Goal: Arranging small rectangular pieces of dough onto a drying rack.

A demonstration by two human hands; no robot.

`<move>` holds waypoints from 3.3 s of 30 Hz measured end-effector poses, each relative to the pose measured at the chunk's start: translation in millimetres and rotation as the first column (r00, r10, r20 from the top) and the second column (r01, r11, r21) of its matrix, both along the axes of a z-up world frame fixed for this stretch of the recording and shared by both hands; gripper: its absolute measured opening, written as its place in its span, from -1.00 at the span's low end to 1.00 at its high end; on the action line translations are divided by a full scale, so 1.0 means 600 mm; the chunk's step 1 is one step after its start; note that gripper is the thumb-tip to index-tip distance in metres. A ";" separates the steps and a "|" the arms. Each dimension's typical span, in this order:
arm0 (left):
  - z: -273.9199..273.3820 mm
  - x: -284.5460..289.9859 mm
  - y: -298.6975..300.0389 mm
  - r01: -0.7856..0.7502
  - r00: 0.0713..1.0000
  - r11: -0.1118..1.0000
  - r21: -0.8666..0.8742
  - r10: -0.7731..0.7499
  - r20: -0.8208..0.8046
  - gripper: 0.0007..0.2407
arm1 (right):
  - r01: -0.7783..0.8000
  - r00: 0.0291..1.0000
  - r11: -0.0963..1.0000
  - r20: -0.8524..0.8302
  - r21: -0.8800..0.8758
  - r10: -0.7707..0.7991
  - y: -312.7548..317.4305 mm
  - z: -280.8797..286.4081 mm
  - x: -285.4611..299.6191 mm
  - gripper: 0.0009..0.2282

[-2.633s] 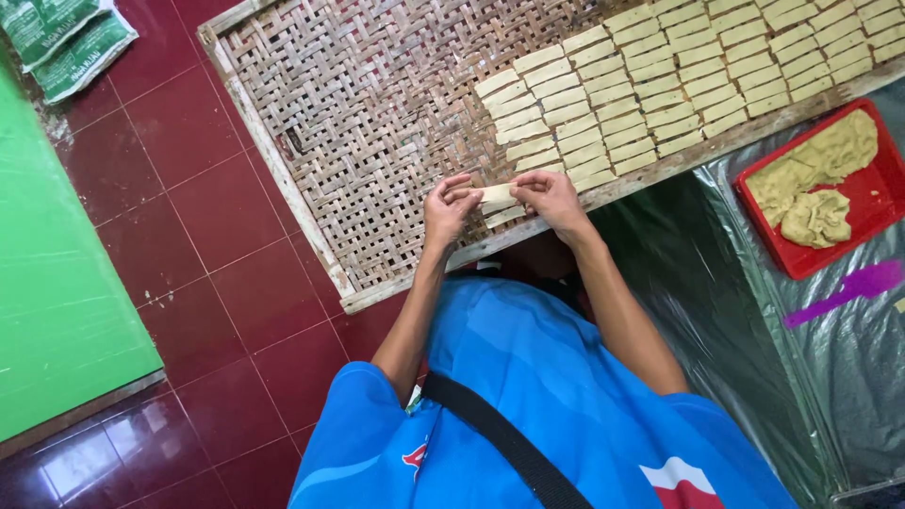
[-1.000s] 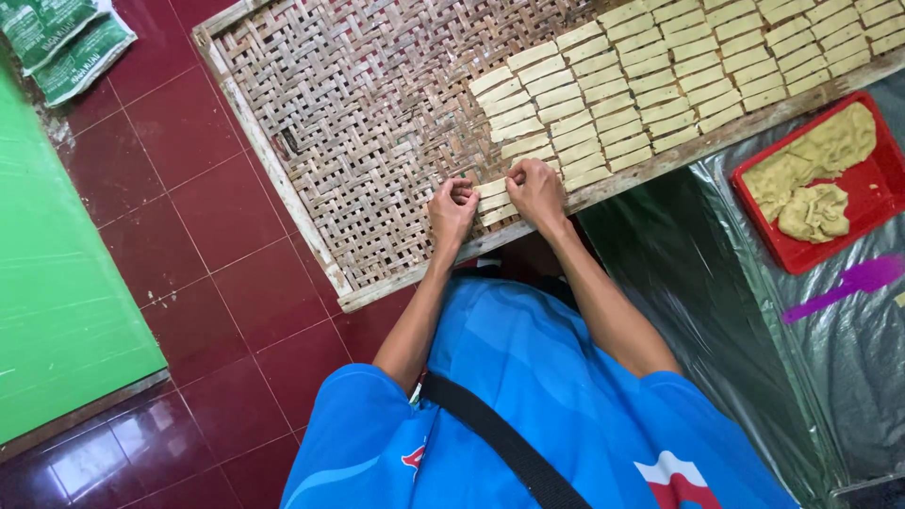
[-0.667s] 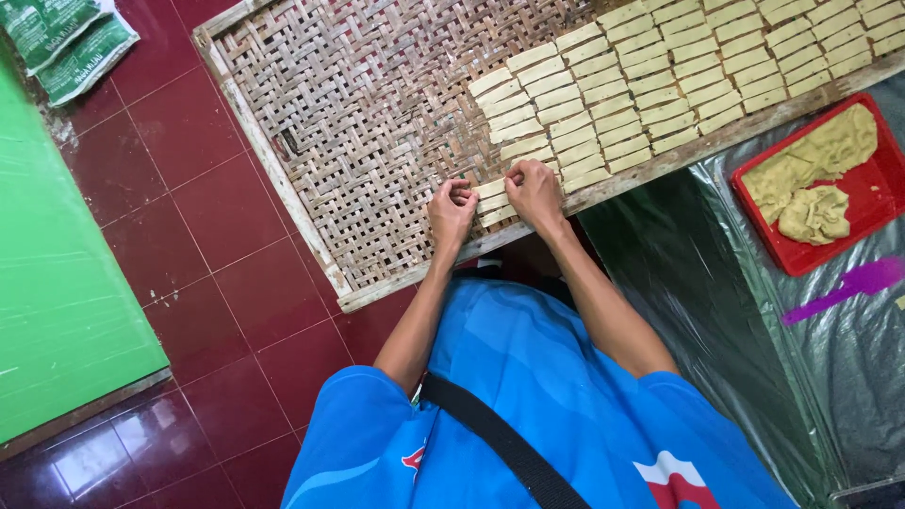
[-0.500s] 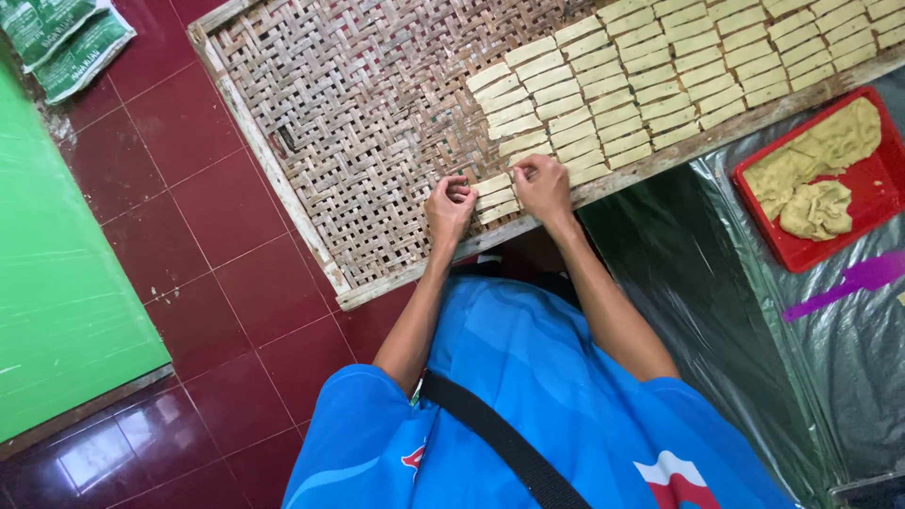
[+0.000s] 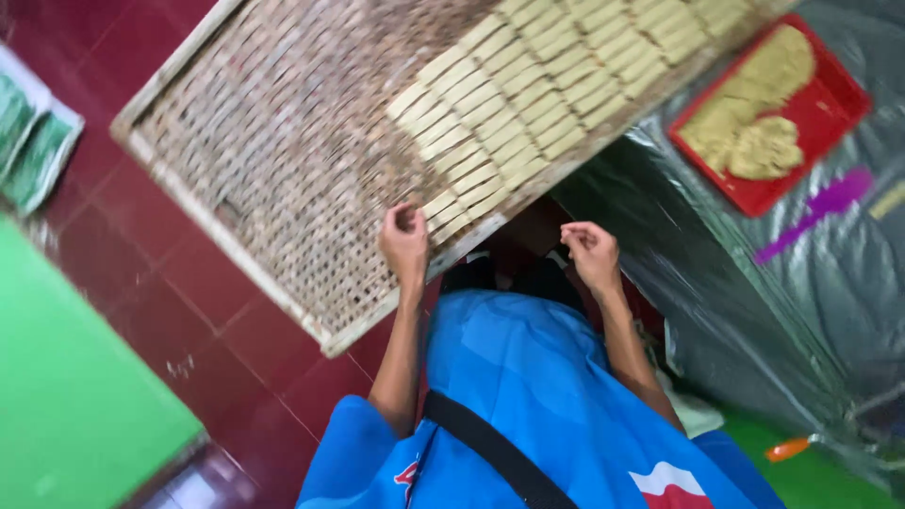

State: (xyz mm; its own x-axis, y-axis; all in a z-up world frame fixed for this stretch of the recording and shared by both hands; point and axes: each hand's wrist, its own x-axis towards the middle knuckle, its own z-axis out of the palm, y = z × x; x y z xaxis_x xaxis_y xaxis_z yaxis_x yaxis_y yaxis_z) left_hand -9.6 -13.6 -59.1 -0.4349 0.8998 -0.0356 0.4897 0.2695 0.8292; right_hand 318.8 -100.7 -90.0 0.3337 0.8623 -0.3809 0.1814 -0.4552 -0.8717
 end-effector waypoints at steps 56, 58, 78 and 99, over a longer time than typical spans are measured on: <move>-0.054 1.386 -0.102 0.908 0.397 0.418 0.002 -0.859 -0.322 -0.78 | 0.567 0.427 0.722 0.608 0.396 -0.669 -0.247 -0.097 1.163 -0.82; -0.083 1.391 -0.091 0.907 0.409 0.420 0.022 -0.868 -0.282 -0.79 | 0.559 0.437 0.737 0.620 0.381 -0.652 -0.248 -0.115 1.179 -0.86; -0.068 1.332 -0.070 0.954 0.298 0.298 -0.030 -0.935 0.195 -0.84 | 0.615 0.510 0.752 0.609 0.236 -0.608 -0.312 -0.052 1.112 -0.91; 0.020 0.986 0.014 0.595 -0.459 0.803 0.036 0.303 0.835 -0.66 | 0.243 0.967 0.921 -0.148 0.305 -0.206 -0.165 0.139 0.763 -0.90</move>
State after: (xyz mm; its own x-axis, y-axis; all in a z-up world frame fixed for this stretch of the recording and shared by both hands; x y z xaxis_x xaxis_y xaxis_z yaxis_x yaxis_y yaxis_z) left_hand 582.0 -5.4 -47.1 0.7584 0.5725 -0.3116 -0.6118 0.7902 -0.0371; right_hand 776.7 -199.8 -6.8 0.5041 0.8514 -0.1446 0.0012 -0.1682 -0.9858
